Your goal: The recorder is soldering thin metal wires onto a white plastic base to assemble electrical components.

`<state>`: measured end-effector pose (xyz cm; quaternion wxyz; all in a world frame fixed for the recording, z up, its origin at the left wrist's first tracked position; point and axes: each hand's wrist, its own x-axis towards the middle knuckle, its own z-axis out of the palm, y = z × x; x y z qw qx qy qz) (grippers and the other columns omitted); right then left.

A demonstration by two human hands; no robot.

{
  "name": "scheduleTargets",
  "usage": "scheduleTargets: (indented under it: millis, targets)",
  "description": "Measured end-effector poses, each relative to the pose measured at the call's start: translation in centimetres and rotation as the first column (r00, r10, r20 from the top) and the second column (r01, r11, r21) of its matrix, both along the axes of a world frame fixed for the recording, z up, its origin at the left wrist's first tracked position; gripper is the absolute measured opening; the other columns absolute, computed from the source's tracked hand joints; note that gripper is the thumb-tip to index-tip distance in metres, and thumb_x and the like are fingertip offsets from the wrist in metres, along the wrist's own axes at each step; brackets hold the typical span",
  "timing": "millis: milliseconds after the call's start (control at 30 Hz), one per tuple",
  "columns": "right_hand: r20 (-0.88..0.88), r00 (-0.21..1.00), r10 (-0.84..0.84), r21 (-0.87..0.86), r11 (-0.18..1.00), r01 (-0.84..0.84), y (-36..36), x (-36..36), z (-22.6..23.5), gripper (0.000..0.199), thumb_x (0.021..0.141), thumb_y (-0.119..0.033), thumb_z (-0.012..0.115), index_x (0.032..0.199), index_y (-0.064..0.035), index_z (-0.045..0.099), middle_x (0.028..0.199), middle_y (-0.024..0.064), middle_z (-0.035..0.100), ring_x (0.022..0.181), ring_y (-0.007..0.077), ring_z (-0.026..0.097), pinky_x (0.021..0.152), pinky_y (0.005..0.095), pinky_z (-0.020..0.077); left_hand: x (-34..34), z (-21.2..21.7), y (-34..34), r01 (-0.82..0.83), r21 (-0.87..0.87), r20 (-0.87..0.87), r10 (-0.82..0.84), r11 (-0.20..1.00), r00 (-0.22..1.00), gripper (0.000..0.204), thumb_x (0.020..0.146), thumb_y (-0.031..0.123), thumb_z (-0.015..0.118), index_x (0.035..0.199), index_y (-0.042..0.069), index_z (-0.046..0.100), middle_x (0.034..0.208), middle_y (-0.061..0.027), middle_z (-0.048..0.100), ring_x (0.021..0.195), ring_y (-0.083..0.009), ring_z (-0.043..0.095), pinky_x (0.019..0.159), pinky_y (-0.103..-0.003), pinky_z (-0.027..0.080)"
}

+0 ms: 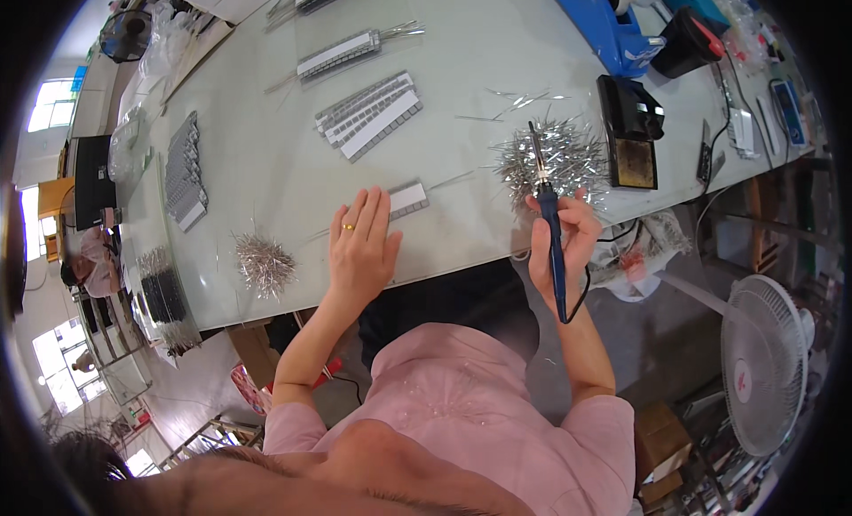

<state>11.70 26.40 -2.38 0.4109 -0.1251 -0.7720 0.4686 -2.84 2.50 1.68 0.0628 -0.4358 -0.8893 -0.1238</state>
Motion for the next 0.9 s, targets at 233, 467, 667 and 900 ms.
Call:
scheduleTargets:
  millis: [233,467,667,900]
  targets:
    - [0.026,0.998,0.065,0.015,0.998,-0.065,-0.2,-0.7,-0.3,0.031,0.093,-0.008,0.056,0.114,-0.007,0.033,0.116,0.0143,0.051,0.102,0.0266,0.067,0.119,0.0515,0.0107,4.0,-0.8,-2.5,0.115,0.022,0.063,-0.117,0.993,0.991,0.065,0.078,0.032,0.076,0.131,0.0,0.056,0.138,-0.0139,0.054,0.13,-0.0305,0.049,0.105,-0.051,0.037]
    - [0.031,0.996,0.089,-0.003,0.996,-0.089,0.0,-2.0,-0.6,0.032,0.093,-0.007,0.057,0.116,-0.0074,0.034,0.116,0.0111,0.051,0.102,0.0256,0.067,0.119,0.0516,0.0124,4.0,-0.6,-4.3,0.275,0.041,-0.081,-0.271,0.961,0.959,0.036,0.082,0.011,0.067,0.118,0.007,0.066,0.122,-0.006,0.064,0.116,-0.0214,0.06,0.096,-0.044,0.045]
    - [-0.11,0.994,0.009,-0.135,0.991,-0.024,0.0,-1.9,-1.6,0.03,0.092,-0.006,0.057,0.114,-0.0063,0.036,0.11,0.0122,0.054,0.098,0.0241,0.068,0.117,0.0514,0.0169,-5.4,3.0,-1.1,0.224,0.22,0.133,-0.257,0.949,0.957,0.024,0.085,0.004,0.059,0.108,0.006,0.067,0.099,-0.0099,0.07,0.089,-0.0284,0.066,0.082,-0.044,0.05]
    - [-0.066,0.998,0.021,-0.073,0.997,-0.026,-0.5,-2.4,-0.9,0.031,0.092,-0.005,0.056,0.114,-0.0073,0.035,0.111,0.0123,0.053,0.097,0.0246,0.068,0.118,0.0524,0.0141,-23.2,2.0,5.5,0.134,0.293,-0.229,-0.067,0.947,0.971,0.022,0.088,0.01,0.061,0.11,0.009,0.068,0.101,-0.0086,0.07,0.095,-0.0295,0.064,0.086,-0.042,0.048]
